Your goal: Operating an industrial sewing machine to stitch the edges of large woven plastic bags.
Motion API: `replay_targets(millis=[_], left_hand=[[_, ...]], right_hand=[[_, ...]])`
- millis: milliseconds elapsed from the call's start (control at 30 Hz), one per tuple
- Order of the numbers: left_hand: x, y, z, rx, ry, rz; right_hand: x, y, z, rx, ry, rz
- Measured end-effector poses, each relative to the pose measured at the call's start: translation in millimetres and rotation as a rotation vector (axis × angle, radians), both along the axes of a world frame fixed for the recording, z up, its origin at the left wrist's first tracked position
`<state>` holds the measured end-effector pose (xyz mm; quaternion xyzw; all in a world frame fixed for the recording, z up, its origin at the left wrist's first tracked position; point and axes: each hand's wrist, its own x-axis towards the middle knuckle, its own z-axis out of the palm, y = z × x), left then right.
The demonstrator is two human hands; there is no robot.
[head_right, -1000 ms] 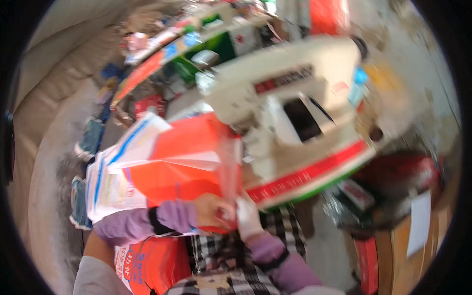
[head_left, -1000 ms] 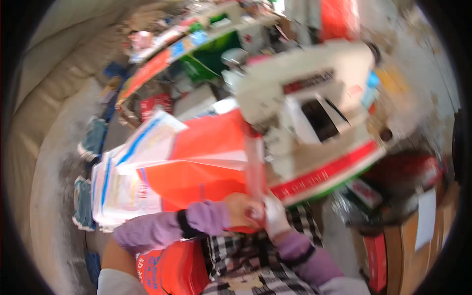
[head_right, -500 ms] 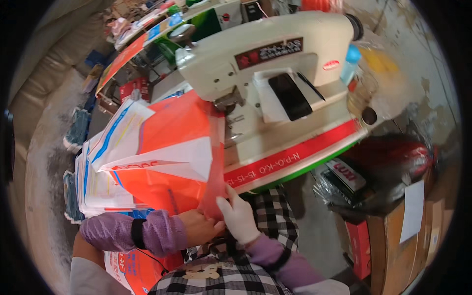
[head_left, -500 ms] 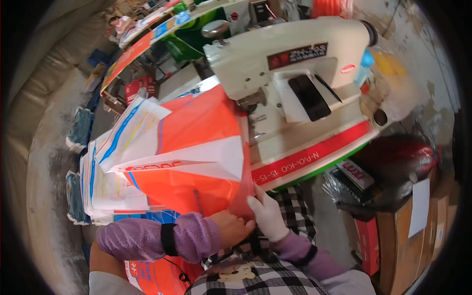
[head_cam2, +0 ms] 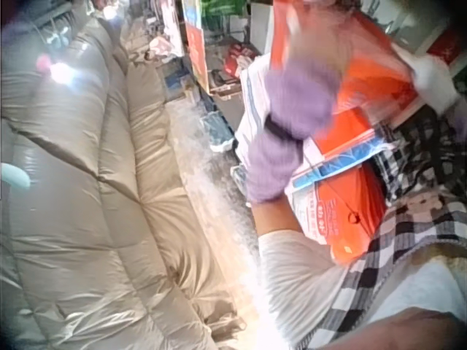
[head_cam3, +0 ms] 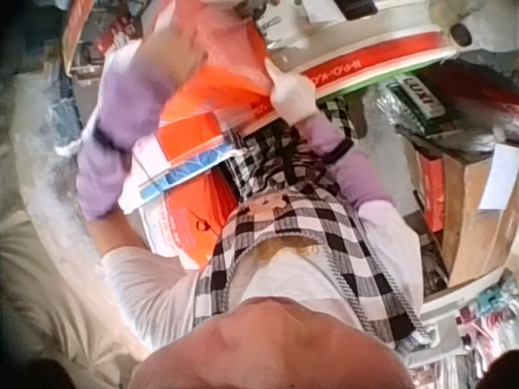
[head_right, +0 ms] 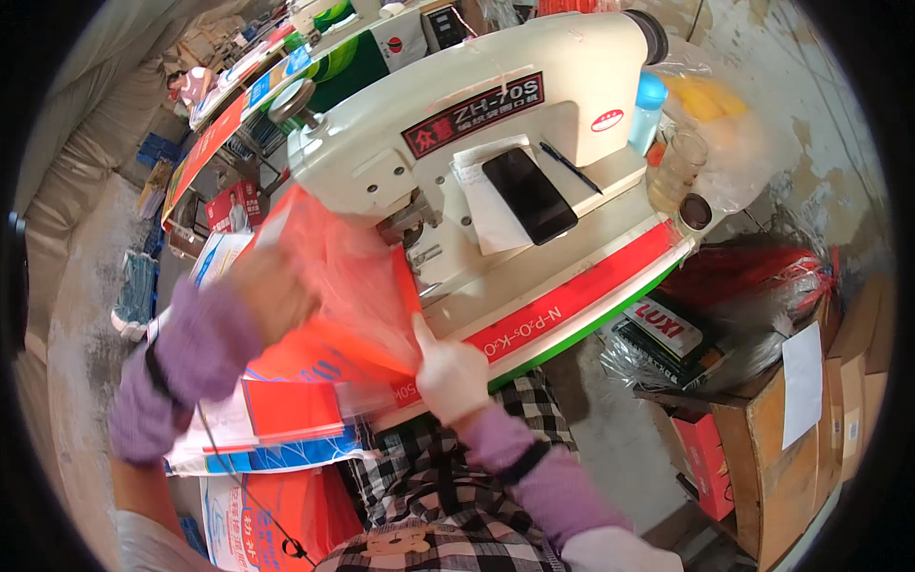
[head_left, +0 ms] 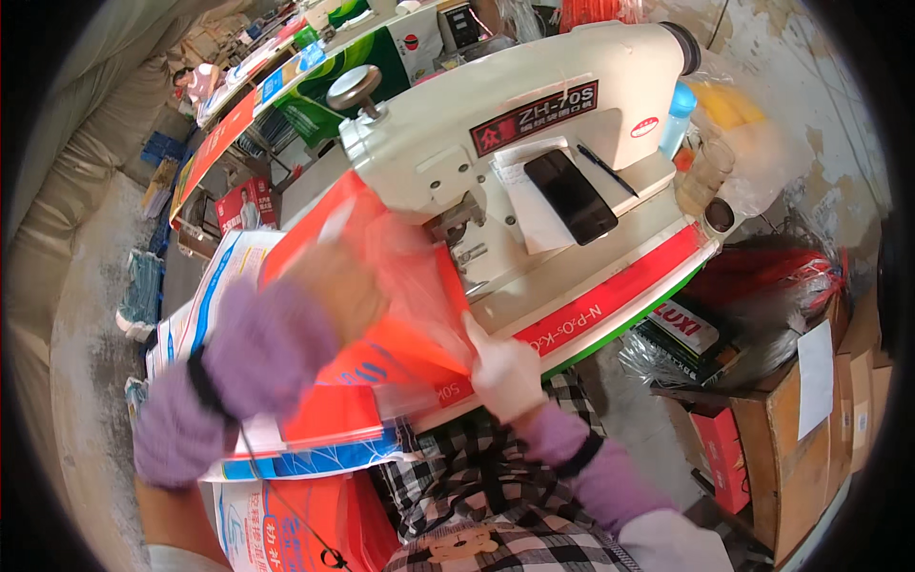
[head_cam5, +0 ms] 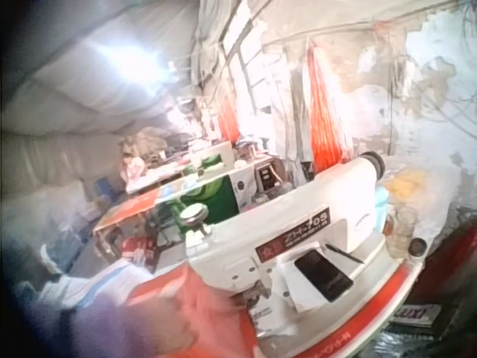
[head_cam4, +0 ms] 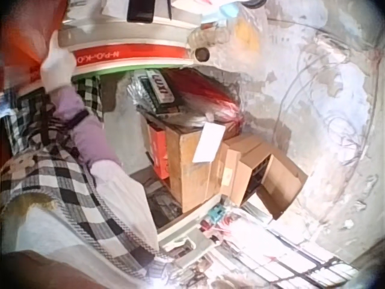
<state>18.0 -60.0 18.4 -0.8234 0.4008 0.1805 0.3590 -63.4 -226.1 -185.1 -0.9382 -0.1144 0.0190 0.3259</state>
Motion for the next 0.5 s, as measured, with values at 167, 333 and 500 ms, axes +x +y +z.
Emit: replay_targets(millis=[167,333,500], left_hand=[[-160,-39,-87,-0.674,0.142,0.301],[-130,-33,-48,-1.040,0.244,0.112],[-49,52,-70,-0.767,0.304,0.439]], right_hand=[[83,62,-14,-0.224,-0.050,0.023],[63,52,5,-0.118,0.137,0.028],[-61,15,6,0.839,0.688,0.109]])
